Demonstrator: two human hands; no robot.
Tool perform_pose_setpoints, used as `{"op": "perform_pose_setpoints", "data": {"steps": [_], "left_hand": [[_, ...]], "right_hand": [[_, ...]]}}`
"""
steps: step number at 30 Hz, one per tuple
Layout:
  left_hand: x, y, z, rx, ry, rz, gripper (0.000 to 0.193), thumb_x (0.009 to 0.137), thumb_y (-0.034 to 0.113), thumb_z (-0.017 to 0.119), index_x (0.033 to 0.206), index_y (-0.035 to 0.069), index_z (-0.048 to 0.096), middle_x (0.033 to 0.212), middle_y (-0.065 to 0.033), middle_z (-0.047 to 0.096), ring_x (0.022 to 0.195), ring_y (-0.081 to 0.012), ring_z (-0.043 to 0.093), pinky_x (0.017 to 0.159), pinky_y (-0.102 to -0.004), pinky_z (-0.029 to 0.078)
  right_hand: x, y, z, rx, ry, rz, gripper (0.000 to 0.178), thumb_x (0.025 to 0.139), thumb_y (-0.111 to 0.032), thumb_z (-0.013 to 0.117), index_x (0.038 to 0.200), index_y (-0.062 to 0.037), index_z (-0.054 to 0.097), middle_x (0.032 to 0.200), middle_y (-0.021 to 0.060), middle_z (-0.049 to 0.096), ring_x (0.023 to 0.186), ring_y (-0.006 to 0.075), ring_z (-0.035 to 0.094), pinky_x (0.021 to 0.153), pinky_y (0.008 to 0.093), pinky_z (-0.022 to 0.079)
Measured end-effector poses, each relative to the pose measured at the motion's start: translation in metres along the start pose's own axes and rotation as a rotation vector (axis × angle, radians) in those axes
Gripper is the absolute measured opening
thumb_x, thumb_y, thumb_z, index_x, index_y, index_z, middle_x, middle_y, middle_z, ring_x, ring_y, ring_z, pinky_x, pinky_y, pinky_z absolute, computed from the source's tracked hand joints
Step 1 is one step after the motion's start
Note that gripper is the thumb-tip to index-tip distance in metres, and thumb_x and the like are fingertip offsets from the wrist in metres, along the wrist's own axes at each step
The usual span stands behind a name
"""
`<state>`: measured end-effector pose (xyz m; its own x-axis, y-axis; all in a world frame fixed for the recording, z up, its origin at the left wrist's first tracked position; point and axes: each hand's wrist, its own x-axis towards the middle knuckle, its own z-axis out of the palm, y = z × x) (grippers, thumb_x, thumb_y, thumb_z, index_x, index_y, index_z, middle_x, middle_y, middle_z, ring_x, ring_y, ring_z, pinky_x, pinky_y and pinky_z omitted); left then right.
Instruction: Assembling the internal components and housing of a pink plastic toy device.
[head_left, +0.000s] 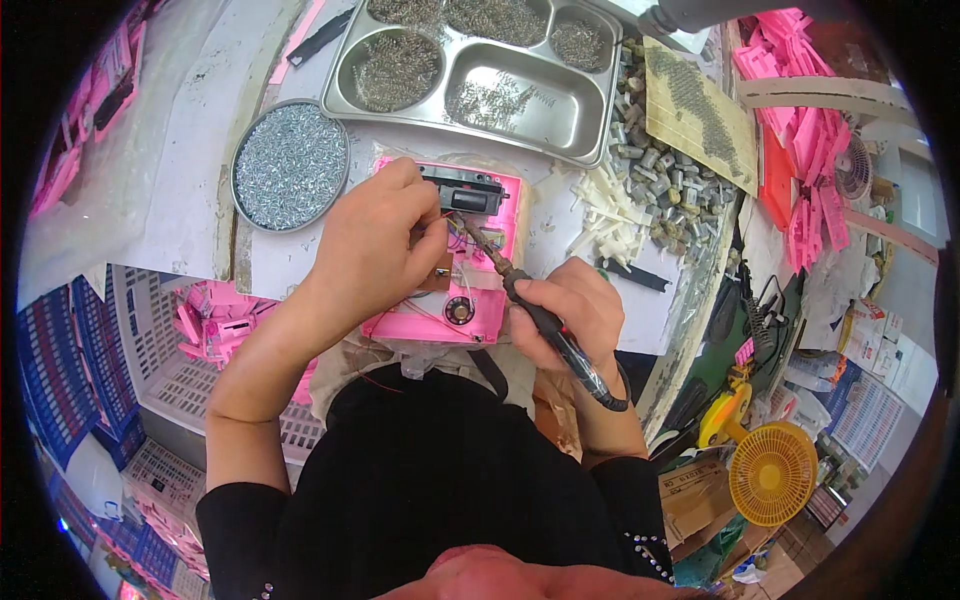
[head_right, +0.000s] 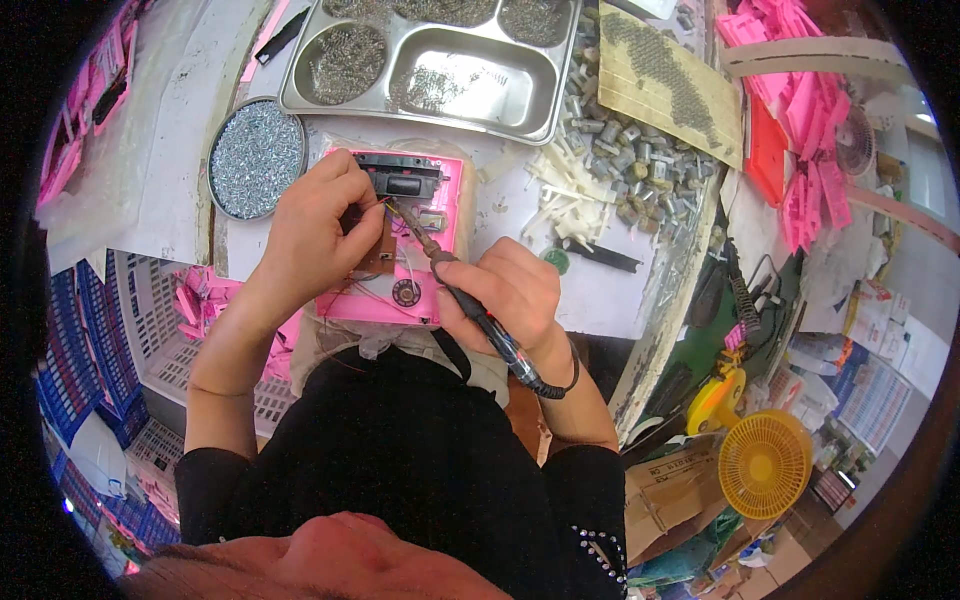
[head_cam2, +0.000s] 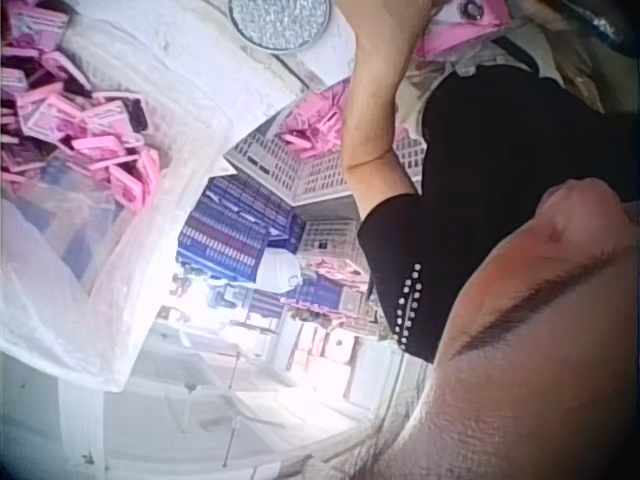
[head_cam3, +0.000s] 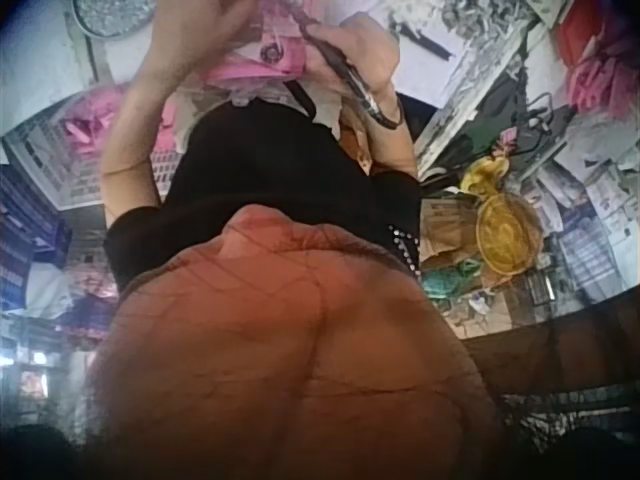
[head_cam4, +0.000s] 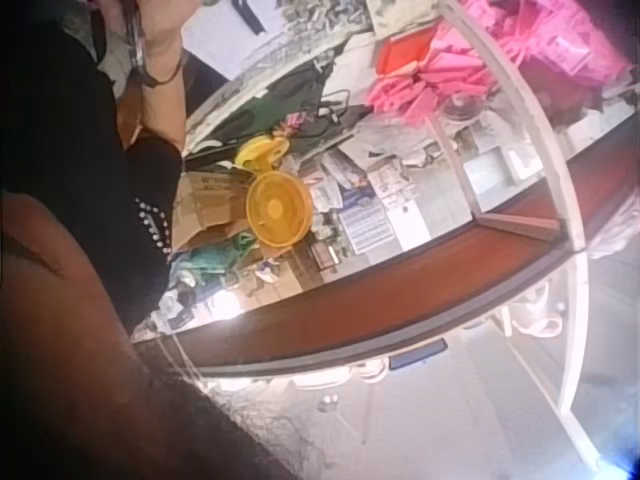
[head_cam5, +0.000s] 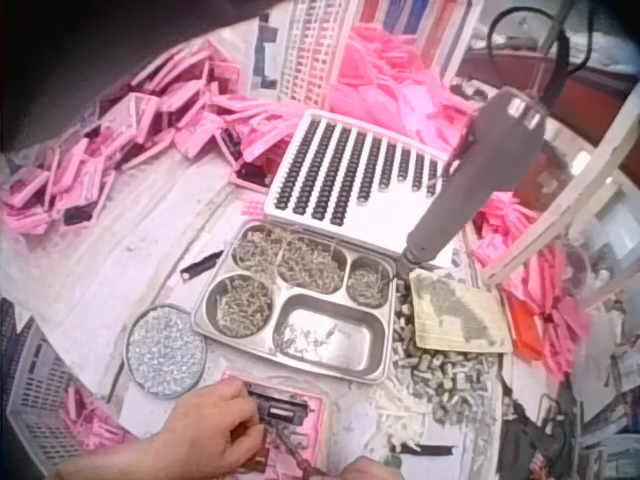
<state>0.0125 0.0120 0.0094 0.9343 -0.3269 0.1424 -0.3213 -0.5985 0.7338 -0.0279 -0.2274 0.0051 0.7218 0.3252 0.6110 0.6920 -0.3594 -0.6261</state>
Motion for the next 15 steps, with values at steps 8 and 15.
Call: {"op": "perform_pose_setpoints", "data": {"steps": [8,15], "left_hand": [[-0.0008,0.0005,0.0008,-0.009,0.015,-0.004,0.014,0.082,0.005,0.071,0.078,0.002,0.058,0.082,-0.0129,0.054,0.075,-0.0328,0.058,0.064,-0.0411,0.046],[0.0001,0.001,0.001,0.017,0.028,0.003,0.014,0.081,0.008,0.071,0.075,0.003,0.059,0.082,-0.0127,0.055,0.074,-0.0339,0.06,0.065,-0.0445,0.048]], "right_hand": [[0.0003,0.0009,-0.0003,-0.03,-0.054,-0.019,0.037,0.066,0.002,0.081,0.102,-0.0042,0.071,0.066,0.0036,0.057,0.055,0.021,0.054,0.049,0.0305,0.042],[-0.0022,0.0016,-0.0026,-0.032,-0.066,-0.04,0.04,0.065,0.002,0.082,0.103,-0.0051,0.072,0.068,0.0032,0.059,0.057,0.0216,0.055,0.05,0.0301,0.043]]}}
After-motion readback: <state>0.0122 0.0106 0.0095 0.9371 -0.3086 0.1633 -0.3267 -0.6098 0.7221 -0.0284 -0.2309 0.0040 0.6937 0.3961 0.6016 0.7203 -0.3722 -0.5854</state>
